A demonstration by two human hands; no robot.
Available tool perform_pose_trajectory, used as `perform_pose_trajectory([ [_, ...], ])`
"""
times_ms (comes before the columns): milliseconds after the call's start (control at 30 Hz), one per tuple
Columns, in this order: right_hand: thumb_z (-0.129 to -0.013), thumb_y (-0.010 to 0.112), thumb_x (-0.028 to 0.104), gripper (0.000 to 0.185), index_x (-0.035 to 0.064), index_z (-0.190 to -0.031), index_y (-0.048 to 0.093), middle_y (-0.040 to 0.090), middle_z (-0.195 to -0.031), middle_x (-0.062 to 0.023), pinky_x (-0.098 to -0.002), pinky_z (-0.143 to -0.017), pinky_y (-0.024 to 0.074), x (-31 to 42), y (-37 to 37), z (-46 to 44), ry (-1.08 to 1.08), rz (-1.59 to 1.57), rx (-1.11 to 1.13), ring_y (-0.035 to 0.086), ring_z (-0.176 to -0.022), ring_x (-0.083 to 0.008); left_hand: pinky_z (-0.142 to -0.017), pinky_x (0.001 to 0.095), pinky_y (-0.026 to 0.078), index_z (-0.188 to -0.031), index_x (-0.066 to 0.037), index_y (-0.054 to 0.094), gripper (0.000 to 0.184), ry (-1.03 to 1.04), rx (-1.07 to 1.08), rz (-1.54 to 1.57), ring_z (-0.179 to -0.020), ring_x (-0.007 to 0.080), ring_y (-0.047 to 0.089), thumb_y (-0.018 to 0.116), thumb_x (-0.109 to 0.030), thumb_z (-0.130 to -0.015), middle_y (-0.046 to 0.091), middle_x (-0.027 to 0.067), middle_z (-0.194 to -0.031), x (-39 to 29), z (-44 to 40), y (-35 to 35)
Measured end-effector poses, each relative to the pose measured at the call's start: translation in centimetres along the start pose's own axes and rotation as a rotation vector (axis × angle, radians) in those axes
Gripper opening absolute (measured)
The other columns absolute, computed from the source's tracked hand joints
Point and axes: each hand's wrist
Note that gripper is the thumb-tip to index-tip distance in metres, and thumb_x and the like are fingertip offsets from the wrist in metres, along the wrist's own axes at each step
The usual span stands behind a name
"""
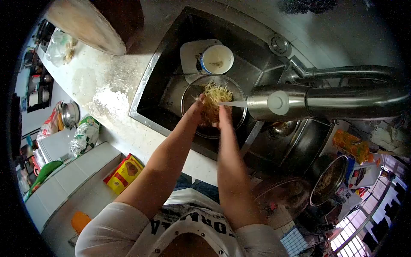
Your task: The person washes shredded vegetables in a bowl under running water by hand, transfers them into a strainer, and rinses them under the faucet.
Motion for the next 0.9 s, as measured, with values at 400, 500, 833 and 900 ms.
perform_pose_trajectory([
  [400, -0.082, 0.043, 0.051, 0.058, 0.0102, -0.123, 0.041, 0.032, -0.133, -0.0130, -0.0426, -0.094, 0.0324, 7.3, -2.4, 1.7, -0.383, 0.394, 0.208, 0.037, -0.118, -0.0276, -0.083, 0.0331, 0.041, -0.123, -0.001, 0.039, 0.059, 0.246, -0.095, -0.312, -0.102, 0.0263, 0.050, 0.045, -0.045, -0.085, 0.047, 0.0142, -0.119, -5.1, 2.3, 0.3],
  [500, -0.084, 0.050, 0.030, 0.039, 0.0098, -0.118, 0.047, 0.047, -0.121, -0.0108, -0.0317, -0.092, 0.0340, 4.6, 0.0, -6.5, -0.473, 0.548, 0.161, 0.042, -0.115, -0.0236, -0.075, 0.0291, 0.043, -0.114, 0.001, 0.045, 0.051, 0.349, -0.100, -0.025, -0.088, 0.0206, 0.055, 0.044, -0.042, -0.086, 0.055, 0.0103, -0.103, -4.7, 1.4, 1.6],
  [833, -0.077, 0.049, 0.020, 0.027, -0.0053, -0.069, 0.049, 0.052, -0.068, -0.0102, -0.0348, -0.058, 0.0367, 7.8, -2.3, 2.4, -0.340, 0.951, 0.375, 0.048, -0.064, -0.0169, -0.077, 0.0390, 0.039, -0.109, -0.005, 0.049, 0.042, 0.389, 0.246, -0.667, -0.092, 0.0226, 0.048, 0.043, -0.040, -0.086, 0.052, 0.0091, -0.106, -3.1, -3.4, -1.2],
  [900, -0.079, 0.051, 0.026, 0.031, -0.0024, -0.090, 0.055, 0.056, -0.093, -0.0152, -0.0359, -0.073, 0.0400, 4.1, -2.6, 0.4, -0.373, 0.969, 0.239, 0.052, -0.087, -0.0235, -0.081, 0.0424, 0.036, -0.115, -0.006, 0.043, 0.051, 0.256, 0.189, -0.459, -0.100, 0.0247, 0.043, 0.042, -0.046, -0.084, 0.046, 0.0109, -0.113, -3.2, -0.1, -0.6],
])
Point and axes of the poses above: each hand's wrist, its own z-axis away from the middle knuckle, its own y-axis out of the palm, x = y × z
